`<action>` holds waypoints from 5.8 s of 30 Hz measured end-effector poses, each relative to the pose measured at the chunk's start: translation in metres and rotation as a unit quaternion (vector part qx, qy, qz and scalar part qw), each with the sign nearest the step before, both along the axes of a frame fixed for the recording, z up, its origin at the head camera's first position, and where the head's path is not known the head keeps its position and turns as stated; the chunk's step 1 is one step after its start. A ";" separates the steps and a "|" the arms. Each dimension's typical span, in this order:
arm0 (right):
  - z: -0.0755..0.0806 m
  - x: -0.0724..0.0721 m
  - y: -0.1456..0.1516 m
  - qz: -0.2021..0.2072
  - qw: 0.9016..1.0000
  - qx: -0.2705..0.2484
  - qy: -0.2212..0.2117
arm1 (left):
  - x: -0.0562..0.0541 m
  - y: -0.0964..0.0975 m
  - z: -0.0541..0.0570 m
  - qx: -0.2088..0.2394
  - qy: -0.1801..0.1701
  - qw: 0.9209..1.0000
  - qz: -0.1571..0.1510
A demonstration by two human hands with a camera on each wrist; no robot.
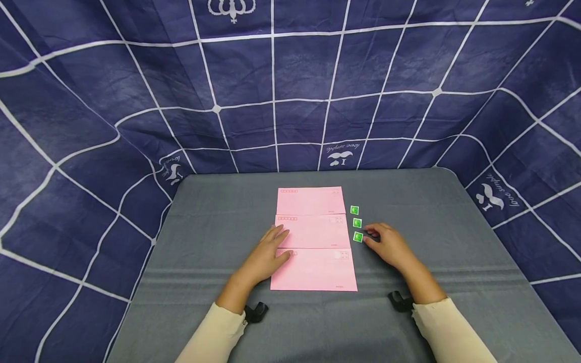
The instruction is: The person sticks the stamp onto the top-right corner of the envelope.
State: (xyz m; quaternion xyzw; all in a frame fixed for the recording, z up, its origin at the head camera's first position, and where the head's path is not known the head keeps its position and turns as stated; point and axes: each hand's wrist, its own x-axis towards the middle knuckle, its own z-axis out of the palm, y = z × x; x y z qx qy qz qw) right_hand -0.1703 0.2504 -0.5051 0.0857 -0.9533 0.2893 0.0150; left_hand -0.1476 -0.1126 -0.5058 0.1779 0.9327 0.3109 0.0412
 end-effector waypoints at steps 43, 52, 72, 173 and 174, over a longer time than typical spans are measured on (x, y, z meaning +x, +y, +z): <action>-0.008 -0.013 -0.014 0.011 0.999 0.047 -0.024 | 0.011 0.021 -0.011 -0.089 -0.013 0.991 -0.100; -0.009 -0.016 -0.012 0.005 0.999 0.026 -0.040 | 0.012 0.021 -0.013 -0.098 -0.010 0.990 -0.104; -0.005 -0.024 -0.008 -0.012 0.991 -0.063 -0.116 | 0.011 0.022 -0.009 -0.095 -0.018 0.990 -0.103; 0.001 0.001 -0.044 0.090 0.962 -0.175 -0.190 | 0.009 0.021 -0.007 -0.095 -0.030 0.989 -0.106; 0.000 0.000 -0.044 0.090 0.961 -0.175 -0.192 | 0.010 0.021 -0.006 -0.095 -0.031 0.989 -0.106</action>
